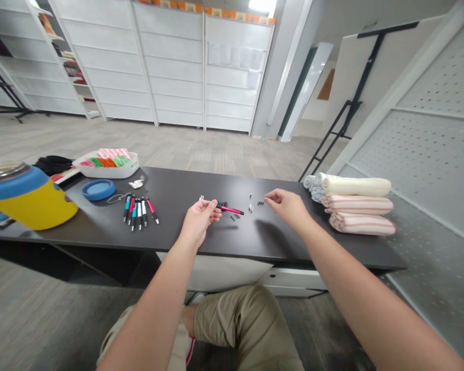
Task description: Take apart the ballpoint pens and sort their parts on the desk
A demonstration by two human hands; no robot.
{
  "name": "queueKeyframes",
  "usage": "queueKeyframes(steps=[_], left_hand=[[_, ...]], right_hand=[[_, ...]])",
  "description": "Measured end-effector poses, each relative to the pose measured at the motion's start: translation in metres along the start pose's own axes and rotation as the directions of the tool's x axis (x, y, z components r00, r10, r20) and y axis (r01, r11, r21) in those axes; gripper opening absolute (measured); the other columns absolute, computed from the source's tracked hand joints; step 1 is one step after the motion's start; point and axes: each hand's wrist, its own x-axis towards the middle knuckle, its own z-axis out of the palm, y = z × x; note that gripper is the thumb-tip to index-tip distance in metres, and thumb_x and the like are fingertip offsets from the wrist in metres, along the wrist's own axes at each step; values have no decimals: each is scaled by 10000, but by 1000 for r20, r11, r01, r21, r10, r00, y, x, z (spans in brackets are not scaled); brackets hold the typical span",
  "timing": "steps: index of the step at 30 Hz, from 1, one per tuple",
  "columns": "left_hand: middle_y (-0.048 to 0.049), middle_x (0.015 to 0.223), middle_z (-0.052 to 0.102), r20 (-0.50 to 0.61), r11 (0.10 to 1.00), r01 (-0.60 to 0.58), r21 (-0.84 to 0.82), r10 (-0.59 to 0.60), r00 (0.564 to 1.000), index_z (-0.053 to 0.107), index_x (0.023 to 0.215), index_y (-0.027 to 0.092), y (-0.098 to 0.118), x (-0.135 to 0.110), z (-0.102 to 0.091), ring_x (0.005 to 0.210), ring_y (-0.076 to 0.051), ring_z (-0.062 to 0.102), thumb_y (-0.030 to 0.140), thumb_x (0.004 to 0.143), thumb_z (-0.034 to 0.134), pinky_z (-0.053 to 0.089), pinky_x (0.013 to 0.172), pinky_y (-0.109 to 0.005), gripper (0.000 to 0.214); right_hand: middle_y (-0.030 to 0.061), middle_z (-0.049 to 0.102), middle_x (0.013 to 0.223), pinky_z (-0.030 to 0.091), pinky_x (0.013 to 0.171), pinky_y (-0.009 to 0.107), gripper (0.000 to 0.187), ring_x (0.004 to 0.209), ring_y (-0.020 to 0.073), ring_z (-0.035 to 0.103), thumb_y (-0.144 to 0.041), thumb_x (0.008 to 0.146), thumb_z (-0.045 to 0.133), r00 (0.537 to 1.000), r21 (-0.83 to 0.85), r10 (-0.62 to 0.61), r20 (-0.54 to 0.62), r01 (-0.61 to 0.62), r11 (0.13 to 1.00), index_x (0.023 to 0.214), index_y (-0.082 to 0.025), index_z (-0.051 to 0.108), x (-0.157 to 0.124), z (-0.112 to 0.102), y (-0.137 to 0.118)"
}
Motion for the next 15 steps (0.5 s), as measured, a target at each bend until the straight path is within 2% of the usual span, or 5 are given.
queueKeyframes(steps=[2,3,5,10,15], left_hand=[[-70,770,740,7,1000,9,-1,-9,1000,621,894,141,0,1,0,634,-114,675,440,755,894,540,612,-214,428],[-71,769,740,8,1000,13,-4,-13,1000,623,892,140,0,1,0,634,-114,674,439,752,895,539,608,-213,428],[-70,763,737,4,1000,19,-7,-19,1000,624,887,140,0,2,0,629,-115,671,440,748,899,537,598,-212,429],[-63,758,729,6,1000,21,-13,-21,1000,632,901,136,-2,3,-1,618,-114,668,451,755,893,537,584,-212,434],[-66,756,729,17,999,34,-14,-34,999,632,895,137,-4,5,-2,611,-117,668,448,774,880,536,575,-215,416]], right_hand=[[43,799,909,526,781,313,156,846,216,727,-334,878,691,1000,-211,-10,18,13,977,942,-226,784,29,-20,2],[48,803,925,521,793,305,164,876,218,731,-304,883,678,998,-321,-10,64,30,947,964,-218,792,44,-26,1],[59,808,998,512,819,288,226,935,217,731,-216,883,639,972,-511,2,235,121,851,1037,-206,803,69,-29,-1],[59,814,918,511,801,282,232,897,231,732,-83,741,697,918,-558,23,395,220,800,867,-215,840,101,0,-7],[40,813,883,510,736,271,193,842,214,735,-145,753,732,878,-540,43,476,253,802,877,-236,850,113,21,-7]])
